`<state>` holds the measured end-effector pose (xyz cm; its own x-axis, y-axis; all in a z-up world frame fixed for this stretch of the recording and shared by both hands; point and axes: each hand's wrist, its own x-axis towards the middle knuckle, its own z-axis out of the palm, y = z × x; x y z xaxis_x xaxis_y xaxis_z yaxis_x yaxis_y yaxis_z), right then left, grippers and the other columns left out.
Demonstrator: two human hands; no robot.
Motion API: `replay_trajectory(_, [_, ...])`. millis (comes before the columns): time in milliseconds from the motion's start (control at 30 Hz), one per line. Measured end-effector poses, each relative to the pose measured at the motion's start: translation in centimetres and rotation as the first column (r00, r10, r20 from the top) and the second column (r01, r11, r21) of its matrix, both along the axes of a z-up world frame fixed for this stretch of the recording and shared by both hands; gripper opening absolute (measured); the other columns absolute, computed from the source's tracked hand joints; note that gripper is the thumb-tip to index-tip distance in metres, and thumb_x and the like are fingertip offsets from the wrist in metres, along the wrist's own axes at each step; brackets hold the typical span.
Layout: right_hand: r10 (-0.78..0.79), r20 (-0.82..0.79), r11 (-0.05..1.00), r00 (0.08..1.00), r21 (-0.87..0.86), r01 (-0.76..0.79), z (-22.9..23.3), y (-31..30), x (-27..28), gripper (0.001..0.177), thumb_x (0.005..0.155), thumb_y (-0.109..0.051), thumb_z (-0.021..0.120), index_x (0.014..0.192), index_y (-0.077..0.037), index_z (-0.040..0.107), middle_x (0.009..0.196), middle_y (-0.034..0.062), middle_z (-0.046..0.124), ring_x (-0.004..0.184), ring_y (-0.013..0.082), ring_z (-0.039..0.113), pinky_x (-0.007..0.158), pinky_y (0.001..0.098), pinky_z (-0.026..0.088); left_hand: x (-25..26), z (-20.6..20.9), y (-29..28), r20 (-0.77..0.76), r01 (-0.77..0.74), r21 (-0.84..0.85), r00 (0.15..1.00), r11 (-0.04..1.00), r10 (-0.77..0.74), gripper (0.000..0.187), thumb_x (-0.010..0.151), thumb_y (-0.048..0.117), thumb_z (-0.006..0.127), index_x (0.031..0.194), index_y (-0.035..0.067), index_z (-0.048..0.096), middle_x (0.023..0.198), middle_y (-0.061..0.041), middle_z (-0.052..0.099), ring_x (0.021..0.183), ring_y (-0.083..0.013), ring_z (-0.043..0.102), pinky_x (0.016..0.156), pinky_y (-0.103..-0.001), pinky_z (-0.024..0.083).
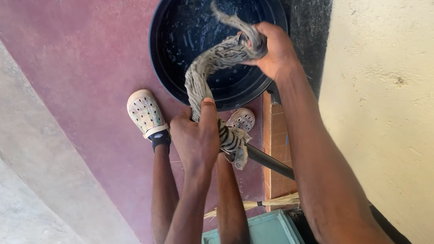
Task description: Sweeping the floor with a stick broom and then mopping it with a wet mop and bucket.
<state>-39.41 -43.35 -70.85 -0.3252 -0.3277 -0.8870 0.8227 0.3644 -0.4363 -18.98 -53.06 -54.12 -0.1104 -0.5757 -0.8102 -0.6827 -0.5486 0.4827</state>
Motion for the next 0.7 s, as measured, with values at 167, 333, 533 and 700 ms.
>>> replay_trajectory(167, [-0.082, 0.057, 0.968, 0.995, -0.233, 0.093, 2.9, 0.2, 2.4, 0.016, 0.091, -0.003, 0.056, 0.089, 0.008, 0.067, 0.143, 0.0295, 0.056, 0.129, 0.0409, 0.061, 0.101, 0.0580, 0.059, -1.0, -3.4, -0.9, -0.014, 0.054, 0.127, 0.999, 0.990, -0.053, 0.042, 0.089, 0.032, 0.064, 0.080, -0.007, 0.073, 0.064, -0.009, 0.069, 0.058, -0.0127, 0.063, 0.054, -0.034, 0.051])
replay_trajectory(333, [0.202, -0.254, 0.972, 0.946, -0.069, -0.227, 5.6, -1.5, 6.1, 0.026, 0.079, 0.014, 0.058, 0.102, 0.008, 0.067, 0.149, 0.0233, 0.052, 0.128, 0.0364, 0.062, 0.105, 0.0444, 0.056, -0.8, -8.5, 0.0, -0.133, 0.063, 0.205, 0.991, 0.977, -0.036, 0.035, 0.086, 0.026, 0.065, 0.089, -0.007, 0.074, 0.077, -0.010, 0.071, 0.067, -0.0135, 0.062, 0.060, -0.034, 0.051])
replay_trajectory(533, [0.415, -0.537, 0.903, 0.735, 0.142, -0.406, 7.0, -1.1, 9.2, 0.060, 0.077, 0.018, 0.055, 0.133, -0.001, 0.056, 0.146, 0.0184, 0.052, 0.137, 0.0302, 0.051, 0.116, 0.0361, 0.044, -1.1, -13.1, -0.3, -0.212, -0.067, 0.550, 0.953, 0.832, 0.217, 0.038, 0.090, 0.031, 0.065, 0.108, -0.002, 0.070, 0.089, -0.009, 0.074, 0.074, -0.0185, 0.070, 0.067, -0.038, 0.057])
replay_trajectory(700, [0.466, -0.628, 0.851, 0.624, 0.124, -0.510, 8.3, 0.0, 11.4, 0.060, 0.078, 0.019, 0.048, 0.132, 0.000, 0.064, 0.150, 0.0174, 0.053, 0.143, 0.0329, 0.047, 0.116, 0.0373, 0.038, -1.9, -12.1, -2.3, -0.141, -0.056, 0.710, 0.965, 0.702, 0.220, 0.061, 0.087, 0.065, 0.051, 0.111, 0.011, 0.066, 0.091, -0.010, 0.073, 0.075, -0.0187, 0.077, 0.067, -0.039, 0.065])
